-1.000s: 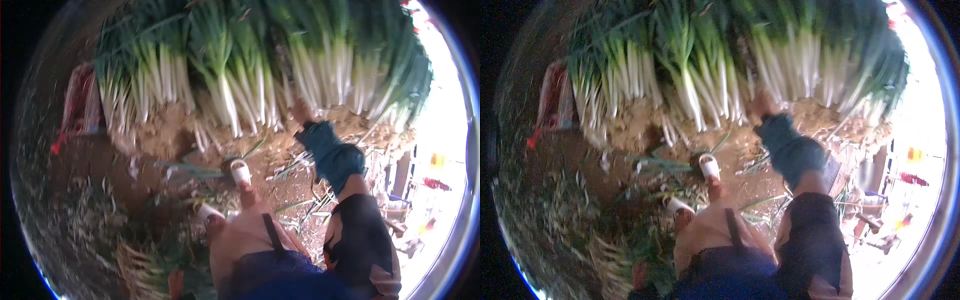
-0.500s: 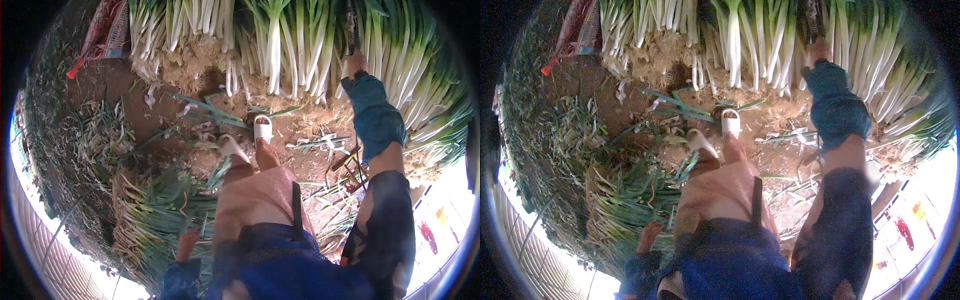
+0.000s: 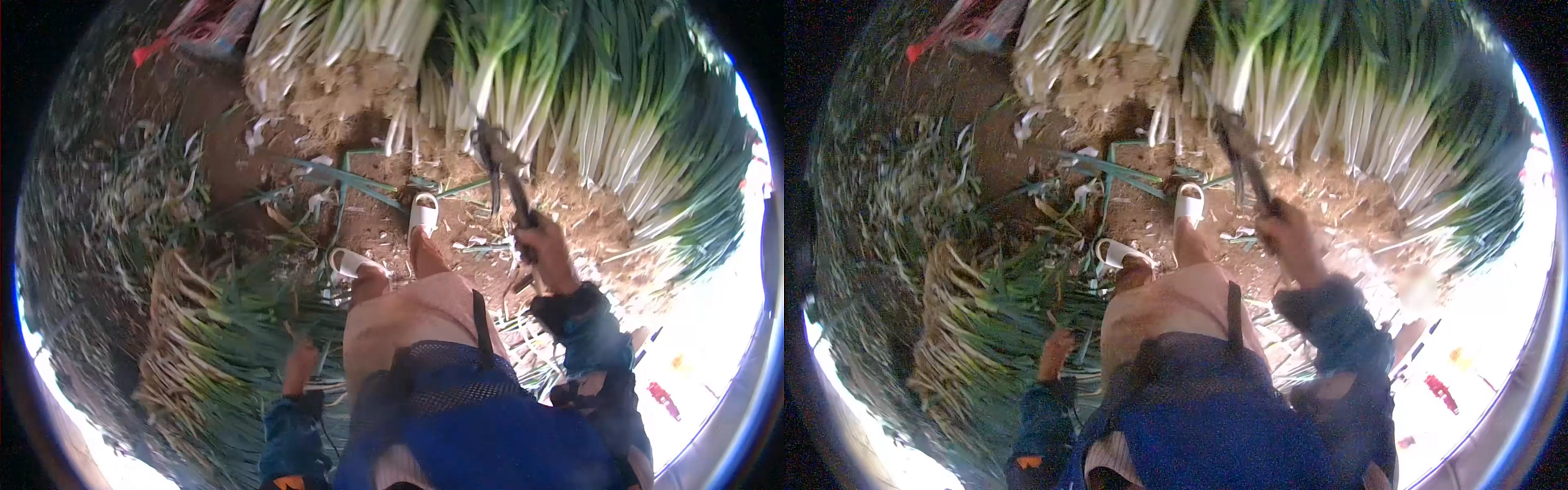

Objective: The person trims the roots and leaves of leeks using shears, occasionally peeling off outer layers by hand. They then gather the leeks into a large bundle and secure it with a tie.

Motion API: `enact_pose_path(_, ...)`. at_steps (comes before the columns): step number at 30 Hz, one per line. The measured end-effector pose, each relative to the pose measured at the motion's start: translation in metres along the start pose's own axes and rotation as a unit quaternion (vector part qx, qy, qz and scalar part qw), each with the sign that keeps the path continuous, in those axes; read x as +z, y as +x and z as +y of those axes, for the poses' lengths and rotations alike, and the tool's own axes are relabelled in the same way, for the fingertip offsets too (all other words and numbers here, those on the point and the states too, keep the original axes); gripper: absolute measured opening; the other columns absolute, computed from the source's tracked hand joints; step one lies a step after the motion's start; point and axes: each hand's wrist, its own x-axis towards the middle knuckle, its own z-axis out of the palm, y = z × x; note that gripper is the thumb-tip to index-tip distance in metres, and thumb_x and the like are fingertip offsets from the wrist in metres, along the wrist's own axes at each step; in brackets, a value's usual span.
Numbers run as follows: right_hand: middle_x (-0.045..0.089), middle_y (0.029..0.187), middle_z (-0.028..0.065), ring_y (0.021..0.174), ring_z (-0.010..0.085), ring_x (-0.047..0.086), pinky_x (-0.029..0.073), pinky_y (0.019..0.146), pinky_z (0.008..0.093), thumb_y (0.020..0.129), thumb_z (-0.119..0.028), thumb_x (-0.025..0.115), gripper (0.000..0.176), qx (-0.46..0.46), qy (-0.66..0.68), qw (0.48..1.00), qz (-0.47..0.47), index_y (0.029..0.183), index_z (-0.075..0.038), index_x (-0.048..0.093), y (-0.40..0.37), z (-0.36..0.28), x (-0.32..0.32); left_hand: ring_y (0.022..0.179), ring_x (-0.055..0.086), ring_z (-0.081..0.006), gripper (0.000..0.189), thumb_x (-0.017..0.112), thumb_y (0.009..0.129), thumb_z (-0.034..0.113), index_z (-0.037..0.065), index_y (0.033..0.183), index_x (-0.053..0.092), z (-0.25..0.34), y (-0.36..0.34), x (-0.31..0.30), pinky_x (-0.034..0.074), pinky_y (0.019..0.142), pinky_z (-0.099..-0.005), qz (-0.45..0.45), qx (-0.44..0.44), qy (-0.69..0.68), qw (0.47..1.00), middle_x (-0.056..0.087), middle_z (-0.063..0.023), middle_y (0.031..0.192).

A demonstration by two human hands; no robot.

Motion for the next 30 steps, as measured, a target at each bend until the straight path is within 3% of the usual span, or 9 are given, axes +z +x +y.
enact_pose_path(2, 0.048, 0.064, -0.0023, 0.05, 0.0057, 0.043, 0.032, 0.042, 0.0205, 0.077, -0.015, 0.058, 0.023, 0.036, -0.013, 0.998, -0.051, 0.096, -0.002, 0.054, -0.028, -0.006, 0.041, 0.09, 0.06, -0.0242, 0.026, 0.059, 0.082, 0.013, 0.002, 0.105, 0.059, -0.003, 0.007, -0.003, 0.048, 0.075, -0.0312, 0.077, -0.001, -0.198, 0.977, 0.061, -0.0138, 0.102)
enact_pose_path(5, 0.048, 0.067, -0.0027, 0.052, 0.0059, 0.043, 0.032, 0.046, 0.0203, 0.079, -0.018, 0.058, 0.019, 0.055, -0.053, 0.987, -0.14, 0.092, -0.004, 0.056, -0.036, -0.009, 0.106, 0.088, 0.061, -0.0215, 0.024, 0.058, 0.084, 0.013, 0.002, 0.105, 0.059, 0.004, -0.032, -0.026, 0.048, 0.076, -0.0306, 0.13, -0.017, -0.147, 0.98, 0.062, -0.0129, 0.101)
enact_pose_path(11, 0.049, 0.069, -0.0017, 0.054, 0.0075, 0.045, 0.036, 0.045, 0.0227, 0.082, -0.017, 0.055, 0.015, -0.132, -0.182, 0.927, -0.3, 0.091, -0.005, 0.055, -0.02, -0.028, 0.219, 0.089, 0.059, -0.0163, 0.027, 0.058, 0.085, 0.014, 0.0, 0.108, 0.056, 0.02, -0.093, -0.033, 0.047, 0.076, -0.0273, 0.25, 0.042, -0.281, 0.926, 0.061, -0.0105, 0.099)
enact_pose_path(13, 0.049, 0.068, -0.0019, 0.055, 0.0068, 0.045, 0.036, 0.045, 0.0229, 0.082, -0.017, 0.055, 0.015, -0.041, -0.208, 0.933, -0.29, 0.09, -0.005, 0.055, -0.061, -0.066, 0.256, 0.091, 0.058, -0.0144, 0.031, 0.057, 0.085, 0.012, -0.001, 0.112, 0.052, 0.051, -0.093, -0.039, 0.047, 0.077, -0.0267, 0.237, 0.051, -0.433, 0.868, 0.06, -0.0086, 0.1)
enact_pose_path(17, 0.058, 0.074, 0.0194, 0.066, 0.0373, 0.056, 0.044, 0.05, 0.0424, 0.08, -0.014, 0.053, 0.019, -0.295, -0.439, 0.809, -0.257, 0.096, -0.004, 0.052, -0.096, -0.055, 0.323, 0.098, 0.056, -0.0179, 0.046, 0.06, 0.084, 0.024, -0.004, 0.117, 0.045, 0.124, -0.053, -0.064, 0.045, 0.08, -0.0282, 0.244, 0.089, -0.458, 0.85, 0.057, -0.0131, 0.106)
enact_pose_path(21, 0.057, 0.079, 0.0218, 0.072, 0.0355, 0.057, 0.045, 0.059, 0.0434, 0.084, -0.008, 0.044, 0.022, -0.44, -0.455, 0.696, -0.337, 0.104, -0.001, 0.045, -0.094, 0.001, 0.365, 0.096, 0.055, -0.0198, 0.051, 0.062, 0.082, 0.029, -0.004, 0.117, 0.045, 0.185, -0.075, -0.091, 0.044, 0.08, -0.031, 0.313, 0.111, -0.515, 0.79, 0.056, -0.015, 0.104)
enact_pose_path(24, 0.056, 0.08, 0.0248, 0.077, 0.0439, 0.054, 0.044, 0.064, 0.0461, 0.082, -0.01, 0.051, 0.035, -0.089, -0.332, 0.777, -0.527, 0.113, 0.004, 0.043, -0.106, 0.003, 0.379, 0.084, 0.055, -0.0169, 0.039, 0.059, 0.081, 0.023, -0.003, 0.109, 0.054, 0.17, -0.073, -0.083, 0.044, 0.072, -0.0294, 0.411, 0.119, -0.51, 0.746, 0.059, -0.01, 0.097)
enact_pose_path(27, 0.053, 0.089, 0.024, 0.081, 0.0366, 0.055, 0.045, 0.067, 0.0411, 0.081, -0.01, 0.047, 0.028, -0.466, -0.328, 0.516, -0.64, 0.106, 0.001, 0.041, -0.102, 0.017, 0.377, 0.072, 0.056, -0.0165, 0.03, 0.061, 0.076, 0.013, -0.004, 0.1, 0.059, 0.147, -0.082, -0.072, 0.046, 0.061, -0.0298, 0.438, 0.046, -0.51, 0.739, 0.059, -0.0075, 0.087)
enact_pose_path(30, 0.054, 0.089, 0.0232, 0.089, 0.0379, 0.053, 0.043, 0.074, 0.0427, 0.079, -0.02, 0.052, 0.039, -0.372, -0.517, 0.433, -0.637, 0.11, 0.001, 0.04, -0.125, -0.03, 0.388, 0.063, 0.055, -0.013, 0.027, 0.064, 0.07, 0.01, -0.003, 0.093, 0.06, 0.146, -0.084, -0.064, 0.043, 0.055, -0.0285, 0.496, 0.007, -0.574, 0.651, 0.06, -0.0072, 0.073)
